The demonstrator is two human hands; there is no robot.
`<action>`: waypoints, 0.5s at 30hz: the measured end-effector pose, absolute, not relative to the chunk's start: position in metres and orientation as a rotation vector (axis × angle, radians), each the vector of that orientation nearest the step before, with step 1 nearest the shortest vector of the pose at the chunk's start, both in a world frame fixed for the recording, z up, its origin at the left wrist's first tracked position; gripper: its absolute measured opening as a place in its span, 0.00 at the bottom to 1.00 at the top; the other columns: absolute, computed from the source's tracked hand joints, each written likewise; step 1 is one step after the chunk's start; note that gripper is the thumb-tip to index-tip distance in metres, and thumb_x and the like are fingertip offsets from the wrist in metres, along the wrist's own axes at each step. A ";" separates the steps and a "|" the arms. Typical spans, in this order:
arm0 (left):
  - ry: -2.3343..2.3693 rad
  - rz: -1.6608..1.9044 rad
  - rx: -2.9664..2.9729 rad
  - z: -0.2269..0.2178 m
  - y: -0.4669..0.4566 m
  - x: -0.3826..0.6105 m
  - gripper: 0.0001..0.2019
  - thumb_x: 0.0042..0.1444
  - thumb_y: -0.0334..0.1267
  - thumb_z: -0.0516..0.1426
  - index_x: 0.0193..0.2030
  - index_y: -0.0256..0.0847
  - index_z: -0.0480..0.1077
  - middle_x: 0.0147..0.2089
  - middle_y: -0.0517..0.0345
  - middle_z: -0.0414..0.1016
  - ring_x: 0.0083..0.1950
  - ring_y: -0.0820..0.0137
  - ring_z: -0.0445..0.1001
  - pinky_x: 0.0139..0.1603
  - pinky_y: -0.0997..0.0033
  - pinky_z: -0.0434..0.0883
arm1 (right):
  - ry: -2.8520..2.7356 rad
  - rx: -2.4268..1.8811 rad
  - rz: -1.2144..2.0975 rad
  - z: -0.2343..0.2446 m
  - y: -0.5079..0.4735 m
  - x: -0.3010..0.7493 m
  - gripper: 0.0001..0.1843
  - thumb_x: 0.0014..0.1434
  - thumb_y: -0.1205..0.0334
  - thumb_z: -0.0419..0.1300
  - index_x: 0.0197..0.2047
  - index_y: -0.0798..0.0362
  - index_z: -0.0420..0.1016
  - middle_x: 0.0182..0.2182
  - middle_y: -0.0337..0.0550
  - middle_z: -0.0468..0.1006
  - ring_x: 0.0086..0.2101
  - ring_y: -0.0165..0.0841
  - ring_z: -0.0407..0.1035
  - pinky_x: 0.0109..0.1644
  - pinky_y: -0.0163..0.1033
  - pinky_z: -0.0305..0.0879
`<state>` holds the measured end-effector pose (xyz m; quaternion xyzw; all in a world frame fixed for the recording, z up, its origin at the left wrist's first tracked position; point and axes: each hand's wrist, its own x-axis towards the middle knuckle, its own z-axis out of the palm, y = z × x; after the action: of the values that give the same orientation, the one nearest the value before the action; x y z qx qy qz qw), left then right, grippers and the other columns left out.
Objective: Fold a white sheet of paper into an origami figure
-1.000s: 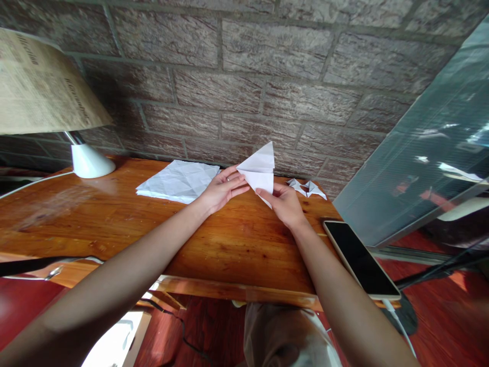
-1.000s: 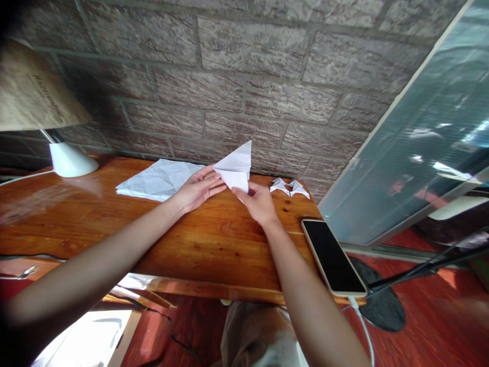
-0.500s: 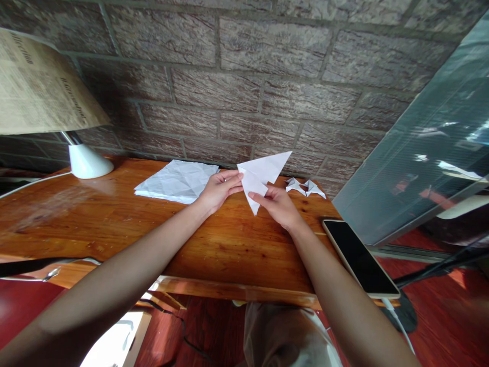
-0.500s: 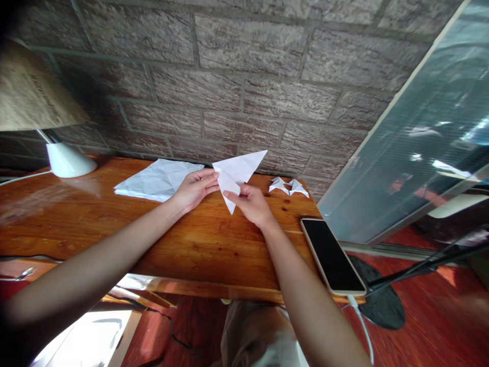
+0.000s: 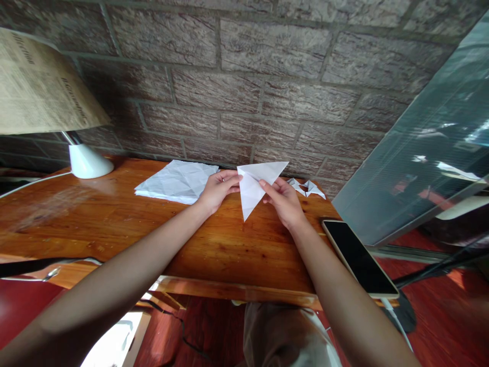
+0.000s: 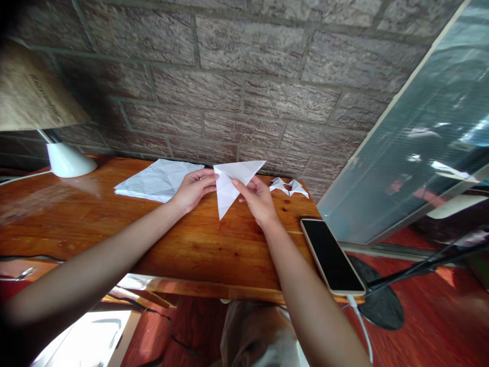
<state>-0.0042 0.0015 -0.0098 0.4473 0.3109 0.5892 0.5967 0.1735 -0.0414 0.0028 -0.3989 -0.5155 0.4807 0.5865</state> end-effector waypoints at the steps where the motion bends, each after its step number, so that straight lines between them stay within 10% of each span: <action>1: 0.723 1.367 1.043 -0.010 0.001 -0.004 0.18 0.38 0.40 0.74 0.35 0.36 0.78 0.35 0.56 0.81 0.36 0.70 0.78 0.42 0.69 0.76 | -1.192 -0.939 1.114 0.003 -0.041 0.174 0.22 0.48 0.46 0.72 0.41 0.51 0.78 0.36 0.39 0.82 0.33 0.29 0.71 0.29 0.32 0.63; 15: 0.772 1.437 1.118 -0.007 -0.001 -0.003 0.17 0.36 0.41 0.74 0.32 0.37 0.77 0.31 0.59 0.79 0.33 0.73 0.75 0.36 0.73 0.71 | -1.135 -0.961 1.283 0.000 -0.041 0.175 0.21 0.41 0.53 0.77 0.39 0.50 0.83 0.40 0.42 0.85 0.37 0.31 0.76 0.40 0.35 0.72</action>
<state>-0.0029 -0.0011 -0.0070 0.4724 0.3260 0.6069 0.5497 0.1751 -0.0414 -0.0003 -0.4070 -0.4807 0.5433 0.5551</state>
